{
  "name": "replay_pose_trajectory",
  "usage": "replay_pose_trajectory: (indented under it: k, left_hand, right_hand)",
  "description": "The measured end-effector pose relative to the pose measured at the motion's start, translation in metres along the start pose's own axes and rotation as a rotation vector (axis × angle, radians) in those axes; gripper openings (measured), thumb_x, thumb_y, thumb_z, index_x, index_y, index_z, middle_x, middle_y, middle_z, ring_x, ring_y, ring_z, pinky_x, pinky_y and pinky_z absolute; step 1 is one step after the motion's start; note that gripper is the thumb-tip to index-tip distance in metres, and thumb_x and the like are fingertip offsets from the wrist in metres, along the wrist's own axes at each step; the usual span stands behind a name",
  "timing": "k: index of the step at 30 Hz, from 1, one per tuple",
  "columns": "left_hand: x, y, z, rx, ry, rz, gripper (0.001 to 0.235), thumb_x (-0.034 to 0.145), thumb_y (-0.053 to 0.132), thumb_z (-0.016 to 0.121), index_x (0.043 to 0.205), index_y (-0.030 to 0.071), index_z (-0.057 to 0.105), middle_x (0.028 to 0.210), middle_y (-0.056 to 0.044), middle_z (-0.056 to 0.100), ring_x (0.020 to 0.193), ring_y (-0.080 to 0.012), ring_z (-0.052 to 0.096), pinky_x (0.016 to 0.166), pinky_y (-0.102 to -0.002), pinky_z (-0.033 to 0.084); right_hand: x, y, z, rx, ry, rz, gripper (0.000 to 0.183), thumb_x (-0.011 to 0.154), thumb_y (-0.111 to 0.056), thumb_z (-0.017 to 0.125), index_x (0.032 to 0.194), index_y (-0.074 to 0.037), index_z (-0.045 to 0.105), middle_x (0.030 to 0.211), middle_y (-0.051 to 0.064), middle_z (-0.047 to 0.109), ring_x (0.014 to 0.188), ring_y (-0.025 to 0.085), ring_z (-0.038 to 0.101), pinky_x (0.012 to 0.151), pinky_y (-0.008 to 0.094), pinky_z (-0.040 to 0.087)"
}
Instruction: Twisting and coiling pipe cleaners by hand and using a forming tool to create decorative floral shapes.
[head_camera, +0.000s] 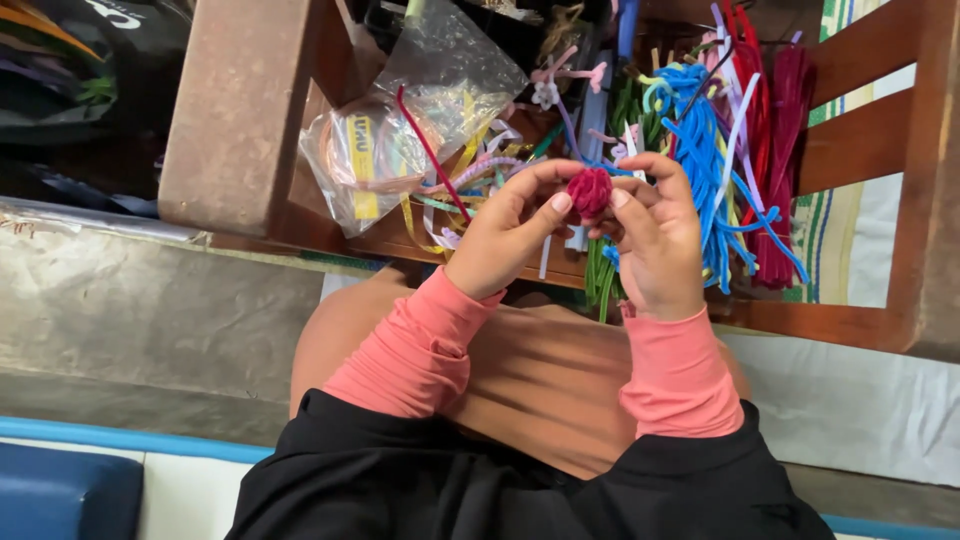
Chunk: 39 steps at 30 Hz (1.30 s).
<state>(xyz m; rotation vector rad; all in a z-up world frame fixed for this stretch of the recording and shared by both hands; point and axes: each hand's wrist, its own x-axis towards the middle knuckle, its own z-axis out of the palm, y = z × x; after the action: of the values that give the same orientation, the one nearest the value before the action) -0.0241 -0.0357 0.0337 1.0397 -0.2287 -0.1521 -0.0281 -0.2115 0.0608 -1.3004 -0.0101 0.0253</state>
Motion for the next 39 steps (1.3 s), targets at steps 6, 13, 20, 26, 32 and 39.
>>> replay_pose_trajectory:
  k: [6,13,20,26,32,39]
  left_hand:
    - [0.000,0.009,0.015,0.078,0.002,0.045,0.033,0.108,0.015,0.061,0.140,0.009,0.062,0.120,-0.012,0.071,0.104,-0.0125,0.067,0.090,-0.029,0.062]
    - [0.001,0.007,0.026,0.014,0.013,0.051,0.034,0.103,0.015,0.069,0.135,0.003,0.065,0.112,-0.013,0.070,0.098,-0.0130,0.068,0.086,-0.031,0.064]
    - [0.003,0.000,0.021,-0.146,-0.002,-0.011,0.034,0.102,0.013,0.069,0.132,-0.003,0.063,0.103,-0.016,0.071,0.093,-0.0221,0.075,0.080,-0.034,0.066]
    - [0.003,0.000,0.022,-0.098,0.000,0.006,0.034,0.102,0.012,0.070,0.132,-0.003,0.063,0.102,-0.015,0.071,0.091,-0.0214,0.076,0.079,-0.033,0.066]
    - [0.002,0.002,0.024,-0.066,-0.002,0.031,0.033,0.101,0.011,0.070,0.131,-0.002,0.064,0.101,-0.014,0.072,0.091,-0.0201,0.075,0.079,-0.032,0.066]
    - [-0.001,0.021,0.035,0.134,0.013,0.184,0.026,0.101,0.009,0.070,0.126,0.001,0.069,0.094,-0.011,0.069,0.084,-0.0168,0.073,0.074,-0.030,0.064]
  right_hand:
    - [-0.006,-0.001,-0.002,-0.175,0.023,-0.213,0.015,0.101,0.001,0.063,0.116,0.002,0.060,0.105,0.016,0.066,0.085,0.020,0.069,0.064,0.026,0.062]
    - [-0.008,0.003,-0.026,0.062,-0.060,-0.120,0.026,0.096,0.002,0.068,0.118,0.000,0.054,0.107,0.018,0.065,0.082,0.019,0.067,0.058,0.022,0.058]
    - [-0.007,0.003,-0.034,0.189,-0.112,-0.042,0.031,0.096,0.004,0.066,0.123,0.000,0.051,0.105,0.016,0.065,0.086,0.022,0.072,0.073,0.030,0.066]
    - [-0.008,0.006,-0.036,0.182,-0.104,-0.035,0.031,0.096,0.004,0.066,0.122,0.000,0.051,0.107,0.015,0.065,0.088,0.022,0.073,0.078,0.032,0.067]
    - [-0.008,0.004,-0.034,0.178,-0.109,-0.032,0.029,0.096,0.003,0.066,0.121,-0.001,0.052,0.111,0.015,0.065,0.089,0.022,0.073,0.079,0.031,0.067]
    - [-0.009,0.006,-0.032,0.119,-0.120,-0.108,0.025,0.098,0.006,0.063,0.119,0.001,0.052,0.117,0.017,0.065,0.106,0.025,0.071,0.091,0.038,0.063]
